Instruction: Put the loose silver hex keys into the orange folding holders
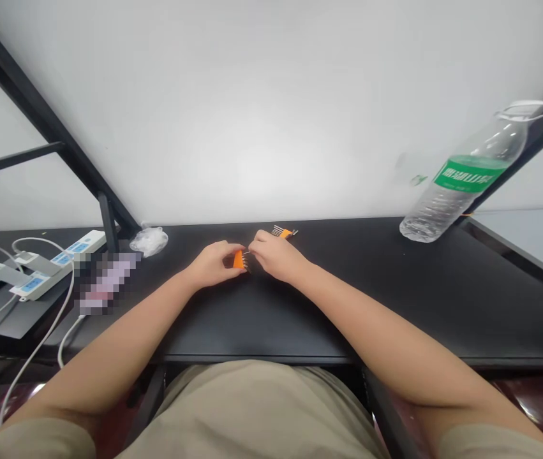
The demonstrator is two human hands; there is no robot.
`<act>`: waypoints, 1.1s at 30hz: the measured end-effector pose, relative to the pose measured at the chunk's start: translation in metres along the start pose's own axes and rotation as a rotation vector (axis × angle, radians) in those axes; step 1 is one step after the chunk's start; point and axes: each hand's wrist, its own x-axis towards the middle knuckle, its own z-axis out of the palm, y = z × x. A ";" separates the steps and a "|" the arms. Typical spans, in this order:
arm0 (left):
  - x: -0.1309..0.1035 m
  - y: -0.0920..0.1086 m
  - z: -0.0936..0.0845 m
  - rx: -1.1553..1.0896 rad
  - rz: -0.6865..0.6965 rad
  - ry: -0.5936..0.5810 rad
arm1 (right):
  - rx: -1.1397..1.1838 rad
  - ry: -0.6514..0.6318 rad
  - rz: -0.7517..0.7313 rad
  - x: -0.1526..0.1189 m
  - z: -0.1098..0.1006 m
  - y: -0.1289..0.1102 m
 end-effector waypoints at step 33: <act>-0.004 0.004 -0.010 -0.424 0.041 -0.019 | 0.856 -0.064 0.443 0.001 -0.003 0.008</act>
